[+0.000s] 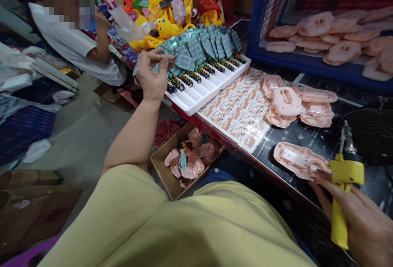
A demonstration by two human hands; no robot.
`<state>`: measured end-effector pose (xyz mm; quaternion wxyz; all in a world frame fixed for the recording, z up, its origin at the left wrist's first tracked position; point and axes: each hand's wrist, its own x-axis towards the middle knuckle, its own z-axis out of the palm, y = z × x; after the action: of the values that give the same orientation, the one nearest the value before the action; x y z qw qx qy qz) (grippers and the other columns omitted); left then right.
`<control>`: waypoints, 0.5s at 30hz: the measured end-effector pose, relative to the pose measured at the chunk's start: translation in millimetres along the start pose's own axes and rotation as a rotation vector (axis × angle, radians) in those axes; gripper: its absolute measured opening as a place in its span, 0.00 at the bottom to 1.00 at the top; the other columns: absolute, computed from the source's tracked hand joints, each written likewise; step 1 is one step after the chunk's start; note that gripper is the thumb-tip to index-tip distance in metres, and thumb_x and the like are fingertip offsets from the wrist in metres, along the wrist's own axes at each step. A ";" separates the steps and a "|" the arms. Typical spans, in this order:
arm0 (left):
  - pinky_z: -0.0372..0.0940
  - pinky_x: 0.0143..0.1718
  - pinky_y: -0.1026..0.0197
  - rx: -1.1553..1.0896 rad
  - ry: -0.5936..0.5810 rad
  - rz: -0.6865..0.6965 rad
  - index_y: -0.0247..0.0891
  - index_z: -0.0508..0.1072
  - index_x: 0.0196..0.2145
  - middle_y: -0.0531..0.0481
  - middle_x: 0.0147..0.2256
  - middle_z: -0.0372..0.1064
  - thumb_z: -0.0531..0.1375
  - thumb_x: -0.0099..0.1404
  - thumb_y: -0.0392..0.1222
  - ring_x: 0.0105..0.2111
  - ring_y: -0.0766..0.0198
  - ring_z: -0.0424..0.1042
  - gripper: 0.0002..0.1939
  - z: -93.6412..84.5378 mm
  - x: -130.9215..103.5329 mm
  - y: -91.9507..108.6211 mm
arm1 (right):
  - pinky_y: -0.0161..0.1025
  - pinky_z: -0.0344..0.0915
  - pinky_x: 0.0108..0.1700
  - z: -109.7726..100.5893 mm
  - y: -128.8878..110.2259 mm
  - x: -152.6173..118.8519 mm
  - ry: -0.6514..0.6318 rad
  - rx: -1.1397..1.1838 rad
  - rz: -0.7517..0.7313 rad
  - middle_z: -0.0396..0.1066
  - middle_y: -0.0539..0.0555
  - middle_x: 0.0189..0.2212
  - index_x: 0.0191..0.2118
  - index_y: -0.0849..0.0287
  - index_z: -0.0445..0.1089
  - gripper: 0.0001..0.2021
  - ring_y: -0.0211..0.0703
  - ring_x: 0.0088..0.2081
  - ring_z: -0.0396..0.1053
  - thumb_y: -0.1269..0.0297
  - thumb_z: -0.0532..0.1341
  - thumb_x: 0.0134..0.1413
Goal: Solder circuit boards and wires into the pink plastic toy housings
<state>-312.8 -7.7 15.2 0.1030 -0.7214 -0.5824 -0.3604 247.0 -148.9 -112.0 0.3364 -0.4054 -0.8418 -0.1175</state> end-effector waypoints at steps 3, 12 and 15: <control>0.63 0.53 0.55 -0.386 0.196 -0.122 0.40 0.56 0.41 0.60 0.36 0.72 0.54 0.66 0.73 0.42 0.73 0.69 0.31 20.8 6.2 43.6 | 0.43 0.74 0.23 0.2 -0.7 -1.0 -0.028 -0.020 0.014 0.76 0.49 0.29 0.70 0.39 0.50 0.42 0.50 0.25 0.75 0.71 0.67 0.55; 0.72 0.36 0.59 -0.932 -0.212 -0.461 0.40 0.64 0.37 0.50 0.34 0.76 0.62 0.68 0.58 0.38 0.60 0.79 0.19 105.8 21.1 123.9 | 0.38 0.74 0.34 1.6 -1.1 -14.2 -0.007 -0.061 0.035 0.78 0.51 0.34 0.59 0.49 0.69 0.30 0.47 0.31 0.77 0.69 0.71 0.49; 0.73 0.37 0.61 -1.031 -0.208 -0.586 0.40 0.65 0.37 0.50 0.36 0.77 0.63 0.68 0.50 0.40 0.60 0.79 0.13 122.2 33.7 122.0 | 0.36 0.72 0.34 0.6 -4.6 -7.9 0.024 -0.106 0.036 0.78 0.50 0.33 0.54 0.53 0.72 0.25 0.43 0.30 0.75 0.69 0.72 0.49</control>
<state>-150.3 50.8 -18.0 -0.4214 -0.5193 -0.5140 -0.5372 246.8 -156.3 -117.3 0.3265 -0.4365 -0.8228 -0.1608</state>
